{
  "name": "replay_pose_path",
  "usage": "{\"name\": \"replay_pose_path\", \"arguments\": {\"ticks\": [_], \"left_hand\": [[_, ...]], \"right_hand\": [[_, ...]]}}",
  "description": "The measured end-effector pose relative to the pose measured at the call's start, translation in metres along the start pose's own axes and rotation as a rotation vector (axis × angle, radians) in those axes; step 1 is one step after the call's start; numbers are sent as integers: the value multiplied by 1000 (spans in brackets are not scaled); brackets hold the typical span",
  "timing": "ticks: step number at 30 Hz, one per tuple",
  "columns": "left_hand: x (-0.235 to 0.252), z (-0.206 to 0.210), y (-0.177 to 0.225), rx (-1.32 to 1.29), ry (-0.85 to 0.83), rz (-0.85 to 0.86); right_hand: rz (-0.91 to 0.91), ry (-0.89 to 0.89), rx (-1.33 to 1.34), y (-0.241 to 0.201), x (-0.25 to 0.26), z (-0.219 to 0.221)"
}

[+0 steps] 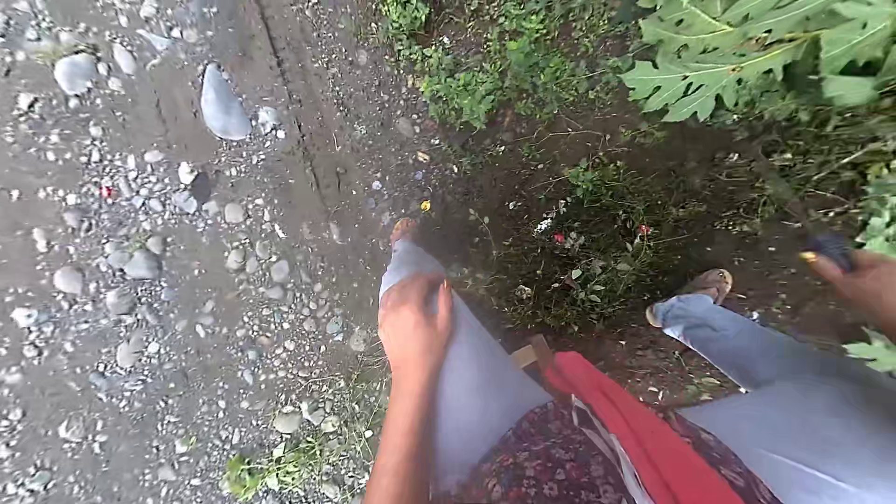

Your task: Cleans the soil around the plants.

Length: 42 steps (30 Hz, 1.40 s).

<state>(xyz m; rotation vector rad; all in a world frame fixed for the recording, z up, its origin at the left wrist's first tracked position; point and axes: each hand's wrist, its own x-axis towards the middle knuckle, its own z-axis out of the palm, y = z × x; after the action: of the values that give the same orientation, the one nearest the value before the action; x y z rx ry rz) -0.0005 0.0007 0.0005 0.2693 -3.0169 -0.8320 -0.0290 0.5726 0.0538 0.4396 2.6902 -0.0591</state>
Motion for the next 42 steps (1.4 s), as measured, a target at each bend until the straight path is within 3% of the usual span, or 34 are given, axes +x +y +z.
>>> {"name": "replay_pose_path", "arguments": {"ticks": [1,3,5,7,10,12,14,18,20,22,25,28,31,33,38,40,42], "left_hand": [[0,-1,1,6,-10,1],[0,-3,2,16,-27,-5],[1,-2,2,29,-22,0],[2,2,2,41,-10,11],[4,8,7,53,-23,15],[6,10,9,69,-30,23],[8,8,8,80,-41,36],[11,5,8,84,-66,28],[10,5,10,90,-74,13],[9,5,13,92,-83,-9],[8,5,15,88,-64,-4],[7,5,15,106,-74,-17],[10,5,19,120,-77,-30],[9,4,19,124,-78,-25],[10,4,19,146,-87,-7],[9,5,19,136,-89,-4],[11,5,18,131,-87,-1]], "right_hand": [[-40,-97,35,-2,-7,23],[-63,-402,32,-51,-29,63],[-221,-636,1,-98,-51,118],[-390,-827,-50,-141,-70,169],[-450,-1015,-80,-181,-84,209],[-440,-1000,-147,-166,-65,223],[-390,-906,-168,-110,-32,217],[-160,-605,-123,39,36,125],[-5,-495,-224,79,62,71],[174,-341,-246,96,74,21],[505,-36,-40,98,73,-22],[605,148,192,91,51,-36],[395,50,231,73,14,-29],[199,-110,265,56,-13,4],[-292,-792,99,2,-45,117],[-367,-925,-58,-14,-43,137],[-315,-886,-72,-1,-24,138]]}}
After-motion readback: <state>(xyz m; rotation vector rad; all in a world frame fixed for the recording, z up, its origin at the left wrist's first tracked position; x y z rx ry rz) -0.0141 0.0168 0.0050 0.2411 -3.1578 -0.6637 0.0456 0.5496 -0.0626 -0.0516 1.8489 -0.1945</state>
